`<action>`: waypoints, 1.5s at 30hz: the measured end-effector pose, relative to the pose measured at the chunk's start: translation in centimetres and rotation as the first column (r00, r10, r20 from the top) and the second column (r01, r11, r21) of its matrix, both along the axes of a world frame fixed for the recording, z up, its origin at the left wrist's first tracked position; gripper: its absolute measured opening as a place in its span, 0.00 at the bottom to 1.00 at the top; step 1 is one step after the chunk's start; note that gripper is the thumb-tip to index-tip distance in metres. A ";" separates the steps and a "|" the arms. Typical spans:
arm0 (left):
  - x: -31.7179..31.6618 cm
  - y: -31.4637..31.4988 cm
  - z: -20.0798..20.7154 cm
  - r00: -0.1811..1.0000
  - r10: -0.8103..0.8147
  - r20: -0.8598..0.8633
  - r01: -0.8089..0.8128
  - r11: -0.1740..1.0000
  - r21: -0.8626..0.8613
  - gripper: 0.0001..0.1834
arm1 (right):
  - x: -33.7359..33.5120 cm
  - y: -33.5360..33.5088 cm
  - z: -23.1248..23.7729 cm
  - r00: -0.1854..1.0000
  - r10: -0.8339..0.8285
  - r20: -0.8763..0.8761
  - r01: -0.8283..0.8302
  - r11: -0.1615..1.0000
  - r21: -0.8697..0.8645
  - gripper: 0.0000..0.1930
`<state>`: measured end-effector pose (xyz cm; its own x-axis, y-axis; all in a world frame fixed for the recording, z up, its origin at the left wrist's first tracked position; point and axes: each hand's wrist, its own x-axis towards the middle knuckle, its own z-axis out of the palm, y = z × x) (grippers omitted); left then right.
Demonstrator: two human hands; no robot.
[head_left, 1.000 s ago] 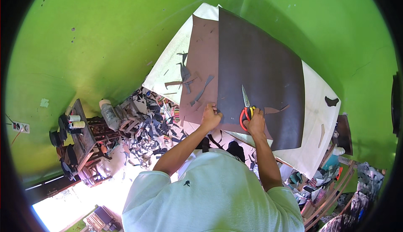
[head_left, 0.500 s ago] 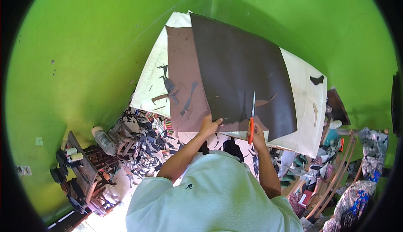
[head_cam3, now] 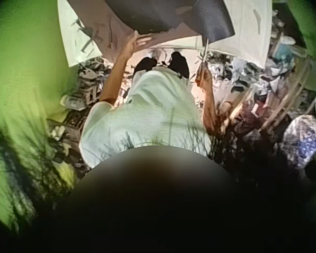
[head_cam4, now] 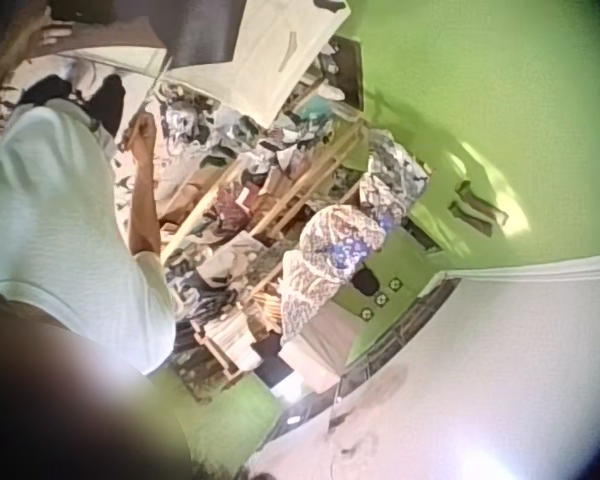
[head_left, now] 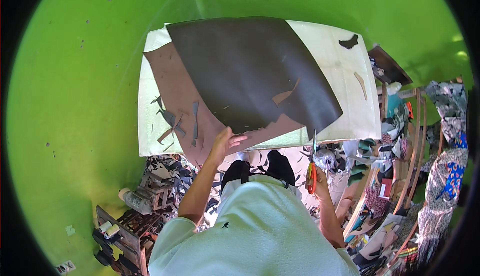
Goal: Cutting a specific pattern piece from a large sheet of brown leather using scissors.
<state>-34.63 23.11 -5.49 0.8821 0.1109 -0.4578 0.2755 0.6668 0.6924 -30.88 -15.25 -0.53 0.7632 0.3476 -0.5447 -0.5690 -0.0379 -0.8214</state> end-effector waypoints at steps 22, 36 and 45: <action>11.3 -22.7 -0.7 0.934 -0.158 -0.321 0.355 0.532 0.769 0.29 | 4.3 -10.1 -0.1 0.990 -0.041 -0.135 0.055 0.993 0.104 0.10; 15.1 -27.4 -0.7 0.945 0.150 -0.291 -0.008 0.900 0.437 0.08 | 10.1 -15.3 -2.2 0.899 0.434 -0.052 -0.414 0.884 0.217 0.22; 14.7 -27.2 -1.9 0.937 0.156 -0.314 0.017 0.873 0.487 0.07 | 10.9 -13.9 -4.8 0.762 0.628 -0.158 -0.603 0.777 0.184 0.31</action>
<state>-19.97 -4.05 -7.43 0.6677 0.4460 -0.5960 0.5121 0.3059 0.8026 -20.02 -29.19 -5.28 0.2421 0.7742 -0.5848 -0.6061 -0.3499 -0.7142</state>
